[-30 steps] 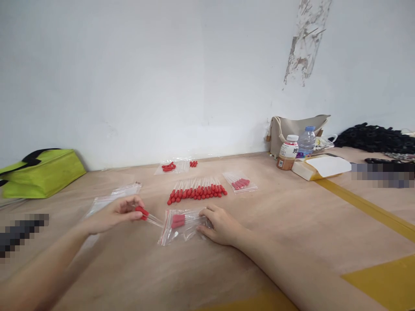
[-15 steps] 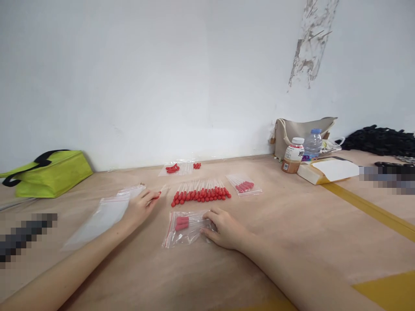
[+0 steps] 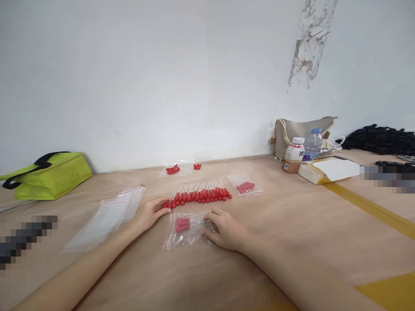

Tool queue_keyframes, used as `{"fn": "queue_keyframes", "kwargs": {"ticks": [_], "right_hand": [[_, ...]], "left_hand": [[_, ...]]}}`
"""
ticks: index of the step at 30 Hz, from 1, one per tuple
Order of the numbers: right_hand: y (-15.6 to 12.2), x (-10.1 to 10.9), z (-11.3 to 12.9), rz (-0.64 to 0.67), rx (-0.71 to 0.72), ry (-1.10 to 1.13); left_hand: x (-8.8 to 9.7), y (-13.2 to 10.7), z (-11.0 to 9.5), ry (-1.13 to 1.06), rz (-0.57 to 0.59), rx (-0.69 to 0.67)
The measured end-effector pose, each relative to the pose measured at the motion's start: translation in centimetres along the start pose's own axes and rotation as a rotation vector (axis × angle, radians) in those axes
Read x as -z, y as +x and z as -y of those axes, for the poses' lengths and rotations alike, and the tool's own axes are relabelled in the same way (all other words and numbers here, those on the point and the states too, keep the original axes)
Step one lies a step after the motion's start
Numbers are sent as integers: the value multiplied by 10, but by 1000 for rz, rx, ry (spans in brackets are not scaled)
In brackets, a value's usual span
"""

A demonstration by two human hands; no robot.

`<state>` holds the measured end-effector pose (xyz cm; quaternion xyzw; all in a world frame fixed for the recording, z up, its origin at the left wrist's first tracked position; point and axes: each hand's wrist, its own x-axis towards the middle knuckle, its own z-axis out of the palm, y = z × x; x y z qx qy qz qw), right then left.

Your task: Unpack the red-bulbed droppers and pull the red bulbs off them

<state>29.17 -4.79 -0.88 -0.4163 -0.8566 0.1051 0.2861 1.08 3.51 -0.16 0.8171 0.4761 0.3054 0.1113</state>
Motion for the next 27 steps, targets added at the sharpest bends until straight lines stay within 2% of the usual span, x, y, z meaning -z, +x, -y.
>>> {"fn": "queue_keyframes", "kwargs": {"ticks": [7,12,15,20,23,25,27], "right_hand": [[0,0,0,-4,5,-1],[-1,0,-1,-1,12,0],[-1,0,-1,4,12,4],[0,1,-1,1,23,3],[0,1,-1,5,31,1],[-1,1,-2,4,33,0],[-1,1,-2,8,31,1]], "left_hand": [[2,3,-7,85,-68,46],[0,4,-5,-60,-31,196],[-2,3,0,-126,-41,236],[0,2,-1,-129,-61,232],[4,-3,-8,-80,-163,227],[7,-13,-17,-31,-254,167],[9,-30,-29,6,-260,27]]}}
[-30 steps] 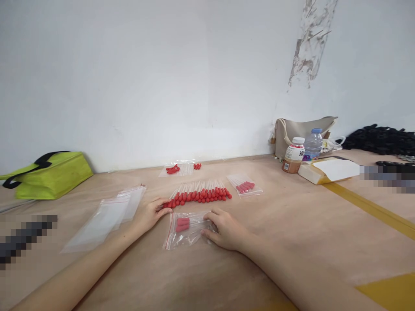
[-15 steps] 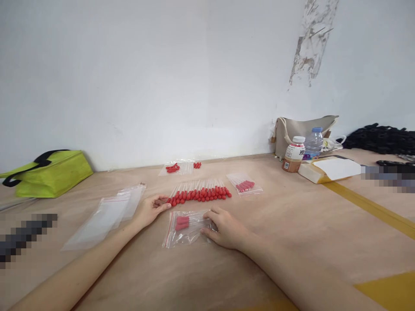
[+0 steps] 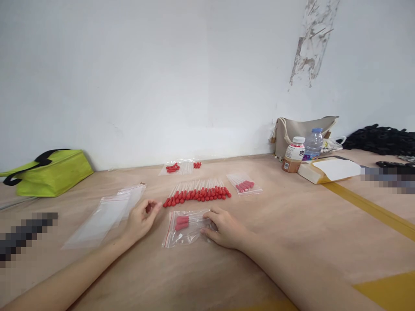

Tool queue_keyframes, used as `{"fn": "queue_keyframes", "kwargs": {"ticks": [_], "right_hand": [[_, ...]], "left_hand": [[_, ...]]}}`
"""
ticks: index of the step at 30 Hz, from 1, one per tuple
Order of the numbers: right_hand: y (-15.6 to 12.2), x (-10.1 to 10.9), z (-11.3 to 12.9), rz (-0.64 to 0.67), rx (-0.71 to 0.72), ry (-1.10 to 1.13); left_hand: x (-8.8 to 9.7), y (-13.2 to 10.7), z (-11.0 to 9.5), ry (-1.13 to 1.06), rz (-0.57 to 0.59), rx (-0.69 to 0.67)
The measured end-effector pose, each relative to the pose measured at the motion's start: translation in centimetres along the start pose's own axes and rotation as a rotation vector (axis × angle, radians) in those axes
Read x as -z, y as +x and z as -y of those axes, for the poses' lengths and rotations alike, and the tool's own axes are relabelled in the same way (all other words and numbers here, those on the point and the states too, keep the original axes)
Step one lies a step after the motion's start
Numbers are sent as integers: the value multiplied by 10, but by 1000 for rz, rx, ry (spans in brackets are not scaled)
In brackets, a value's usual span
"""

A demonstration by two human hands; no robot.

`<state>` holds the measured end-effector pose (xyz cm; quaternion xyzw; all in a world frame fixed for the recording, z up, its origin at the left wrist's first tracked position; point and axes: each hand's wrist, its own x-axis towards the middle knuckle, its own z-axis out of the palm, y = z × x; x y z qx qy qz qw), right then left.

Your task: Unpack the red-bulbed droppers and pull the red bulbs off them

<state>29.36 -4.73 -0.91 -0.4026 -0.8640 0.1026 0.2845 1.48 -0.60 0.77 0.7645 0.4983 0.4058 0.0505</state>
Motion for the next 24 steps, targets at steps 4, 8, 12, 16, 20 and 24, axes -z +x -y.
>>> {"fn": "queue_keyframes", "kwargs": {"ticks": [4,8,12,16,20,24], "right_hand": [[0,-1,0,-30,10,-17],[1,0,1,-96,33,-54],[1,0,0,-11,59,3],[1,1,-4,19,75,64],[3,4,-6,51,85,155],[6,6,-5,76,118,238]], "left_hand": [[7,-30,-20,-60,212,-289],[1,-33,-25,-135,266,-316],[-5,-25,-22,-151,353,-209],[-3,-24,-25,-185,414,-146],[-2,-26,-30,-152,385,-53],[-3,-27,-33,-183,357,-89]]}}
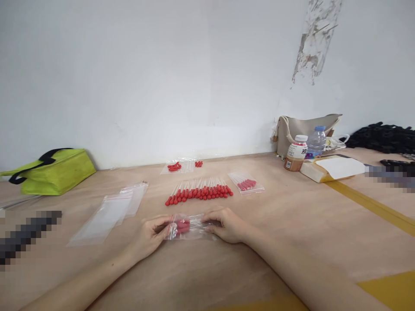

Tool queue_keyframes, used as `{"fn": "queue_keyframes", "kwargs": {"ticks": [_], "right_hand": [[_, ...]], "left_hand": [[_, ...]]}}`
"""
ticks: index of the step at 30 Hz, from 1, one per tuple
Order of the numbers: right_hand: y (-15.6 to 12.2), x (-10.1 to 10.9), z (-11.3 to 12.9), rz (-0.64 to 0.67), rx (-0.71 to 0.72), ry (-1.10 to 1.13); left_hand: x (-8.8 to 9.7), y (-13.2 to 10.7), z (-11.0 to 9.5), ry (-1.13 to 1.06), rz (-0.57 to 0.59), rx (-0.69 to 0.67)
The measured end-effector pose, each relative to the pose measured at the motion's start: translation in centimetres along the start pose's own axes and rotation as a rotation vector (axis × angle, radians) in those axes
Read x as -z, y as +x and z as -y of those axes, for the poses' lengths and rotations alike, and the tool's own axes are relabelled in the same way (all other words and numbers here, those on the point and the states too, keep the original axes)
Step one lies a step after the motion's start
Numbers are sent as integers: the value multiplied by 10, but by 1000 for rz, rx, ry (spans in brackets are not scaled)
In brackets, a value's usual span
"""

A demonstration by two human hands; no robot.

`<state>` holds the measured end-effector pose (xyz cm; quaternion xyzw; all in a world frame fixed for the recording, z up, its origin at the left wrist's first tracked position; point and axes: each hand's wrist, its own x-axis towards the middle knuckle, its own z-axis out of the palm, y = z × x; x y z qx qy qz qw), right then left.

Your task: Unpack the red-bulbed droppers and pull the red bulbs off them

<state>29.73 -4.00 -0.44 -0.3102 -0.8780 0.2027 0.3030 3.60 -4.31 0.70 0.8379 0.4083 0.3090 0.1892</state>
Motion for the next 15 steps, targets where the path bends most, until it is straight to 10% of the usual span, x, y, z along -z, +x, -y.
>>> {"fn": "queue_keyframes", "kwargs": {"ticks": [8,15], "right_hand": [[0,-4,2,-34,21,-3],[-1,-7,1,-32,23,-73]], "left_hand": [[3,5,-5,72,212,-223],[0,3,-9,156,169,-191]]}}
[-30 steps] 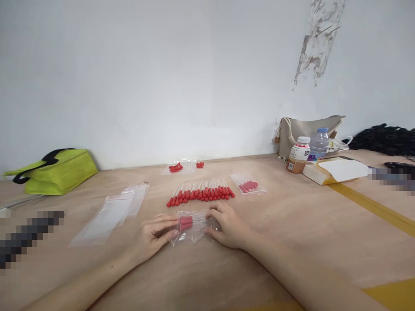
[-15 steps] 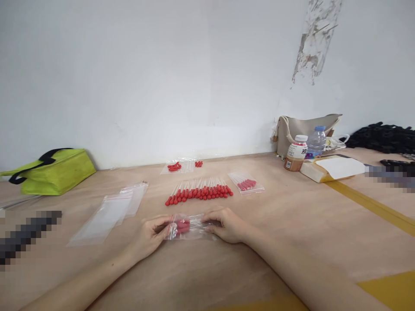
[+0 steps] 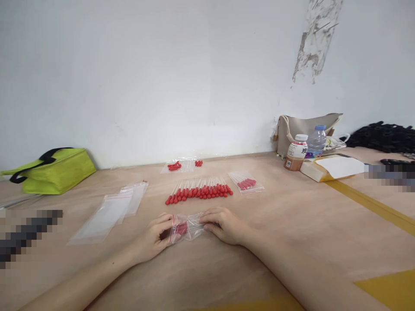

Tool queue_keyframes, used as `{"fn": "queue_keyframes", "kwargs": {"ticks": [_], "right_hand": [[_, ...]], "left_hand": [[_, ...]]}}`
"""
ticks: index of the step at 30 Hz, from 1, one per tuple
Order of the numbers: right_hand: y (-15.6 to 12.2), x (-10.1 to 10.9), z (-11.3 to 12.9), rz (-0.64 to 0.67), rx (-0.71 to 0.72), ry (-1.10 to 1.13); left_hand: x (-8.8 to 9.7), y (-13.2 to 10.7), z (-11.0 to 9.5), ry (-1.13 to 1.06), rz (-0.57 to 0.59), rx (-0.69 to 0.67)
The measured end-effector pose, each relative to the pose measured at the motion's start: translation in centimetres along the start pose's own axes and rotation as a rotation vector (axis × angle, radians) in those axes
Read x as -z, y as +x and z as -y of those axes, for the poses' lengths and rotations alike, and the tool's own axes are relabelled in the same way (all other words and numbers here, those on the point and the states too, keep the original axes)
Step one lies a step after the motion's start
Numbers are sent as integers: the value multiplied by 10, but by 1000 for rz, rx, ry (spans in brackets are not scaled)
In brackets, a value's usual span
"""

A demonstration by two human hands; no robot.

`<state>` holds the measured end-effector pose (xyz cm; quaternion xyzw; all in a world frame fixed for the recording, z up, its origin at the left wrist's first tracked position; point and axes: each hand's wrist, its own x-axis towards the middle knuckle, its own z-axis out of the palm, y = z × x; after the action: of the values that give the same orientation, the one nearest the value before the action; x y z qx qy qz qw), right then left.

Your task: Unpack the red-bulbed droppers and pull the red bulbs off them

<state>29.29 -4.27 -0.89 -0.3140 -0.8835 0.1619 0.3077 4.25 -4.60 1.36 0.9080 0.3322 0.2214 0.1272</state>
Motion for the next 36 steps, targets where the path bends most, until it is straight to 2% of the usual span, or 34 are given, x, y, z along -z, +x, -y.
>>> {"fn": "queue_keyframes", "kwargs": {"ticks": [9,16,21,26,31,36], "right_hand": [[-3,1,-2,15,-21,-35],[-3,2,-2,13,-24,-31],[-4,3,-2,11,-31,-34],[-4,2,-4,15,-24,-26],[-4,2,-4,15,-26,-30],[-5,3,-4,20,-34,-32]], "left_hand": [[14,-10,10,-95,24,-6],[12,-14,14,-104,51,87],[15,-18,15,-81,30,78],[14,-19,13,-115,28,131],[14,-18,20,-340,5,223],[24,-19,40,-626,24,435]]}}
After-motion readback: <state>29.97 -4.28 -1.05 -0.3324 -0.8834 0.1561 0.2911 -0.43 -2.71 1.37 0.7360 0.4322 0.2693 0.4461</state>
